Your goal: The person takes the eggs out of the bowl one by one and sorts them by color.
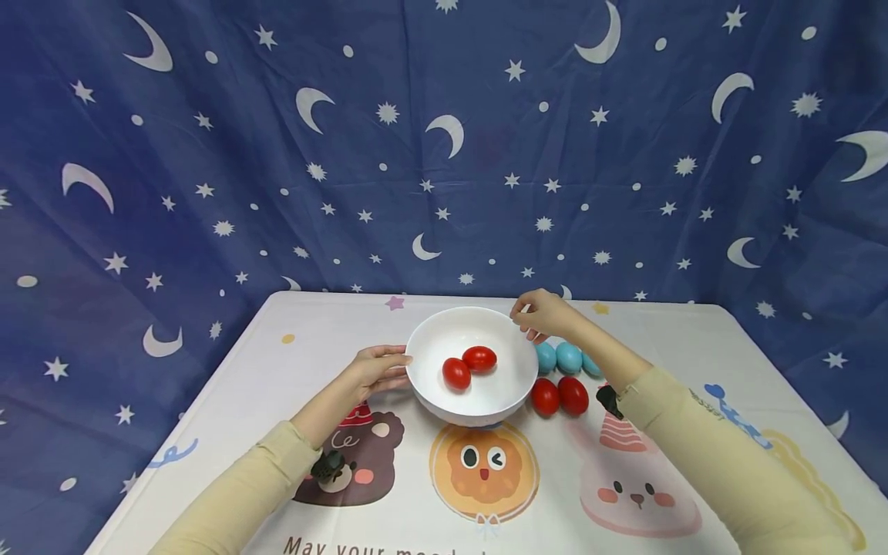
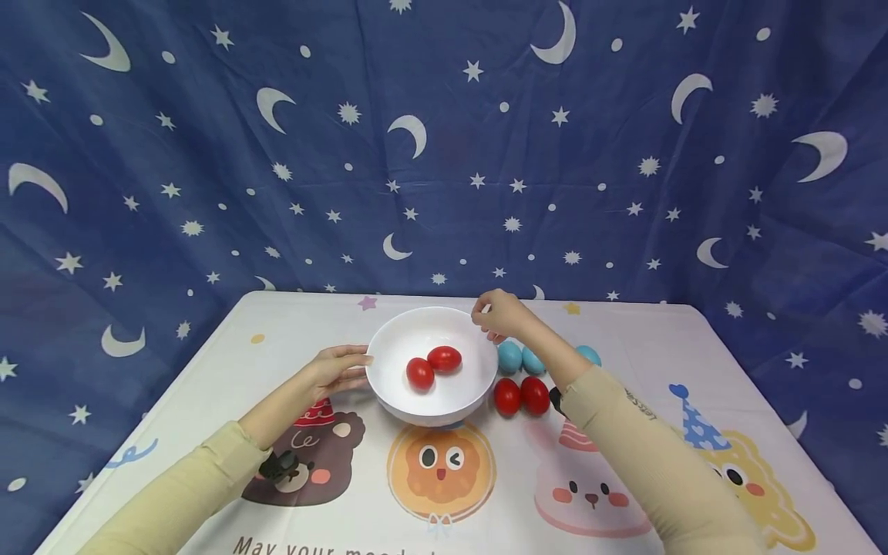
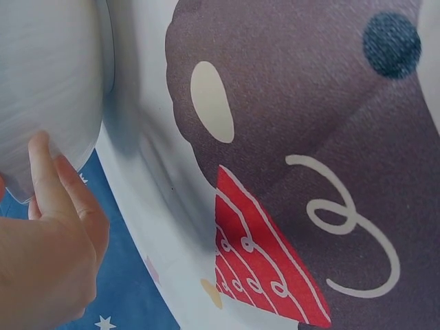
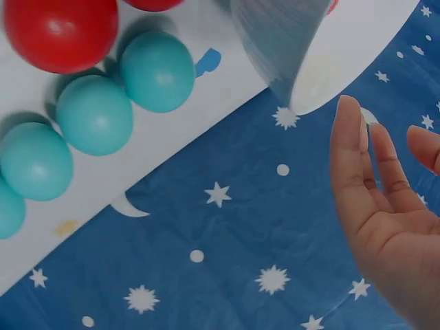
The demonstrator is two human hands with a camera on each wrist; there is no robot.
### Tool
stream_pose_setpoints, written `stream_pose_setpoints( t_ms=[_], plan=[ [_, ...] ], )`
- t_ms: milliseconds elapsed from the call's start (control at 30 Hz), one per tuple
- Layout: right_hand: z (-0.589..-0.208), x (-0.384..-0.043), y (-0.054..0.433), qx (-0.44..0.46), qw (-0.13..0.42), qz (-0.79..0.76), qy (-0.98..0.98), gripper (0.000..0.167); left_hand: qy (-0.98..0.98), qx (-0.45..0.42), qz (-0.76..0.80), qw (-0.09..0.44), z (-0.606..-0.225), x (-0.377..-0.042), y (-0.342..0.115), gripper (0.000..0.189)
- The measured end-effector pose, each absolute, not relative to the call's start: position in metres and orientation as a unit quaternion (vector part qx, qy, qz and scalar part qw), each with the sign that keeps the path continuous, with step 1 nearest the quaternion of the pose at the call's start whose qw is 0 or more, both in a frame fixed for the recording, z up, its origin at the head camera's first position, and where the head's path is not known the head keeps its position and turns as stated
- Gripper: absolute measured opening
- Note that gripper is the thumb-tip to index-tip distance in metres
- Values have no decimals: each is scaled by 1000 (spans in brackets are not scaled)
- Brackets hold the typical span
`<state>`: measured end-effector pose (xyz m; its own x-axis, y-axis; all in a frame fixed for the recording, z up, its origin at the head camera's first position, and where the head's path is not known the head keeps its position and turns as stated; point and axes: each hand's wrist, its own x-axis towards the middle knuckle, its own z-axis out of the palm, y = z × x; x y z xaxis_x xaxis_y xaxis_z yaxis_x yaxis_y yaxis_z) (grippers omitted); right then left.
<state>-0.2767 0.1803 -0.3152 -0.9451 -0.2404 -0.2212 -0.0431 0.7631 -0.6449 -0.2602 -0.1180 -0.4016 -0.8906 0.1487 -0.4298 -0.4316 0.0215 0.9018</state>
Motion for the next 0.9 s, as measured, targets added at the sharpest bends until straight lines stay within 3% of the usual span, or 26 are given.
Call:
stream_pose_setpoints(
  t_ms=[900],
  plan=[
    [-318, -311, 109, -135, 244, -167, 946, 16, 684, -114, 691, 203, -404, -262, -118, 48]
  ],
)
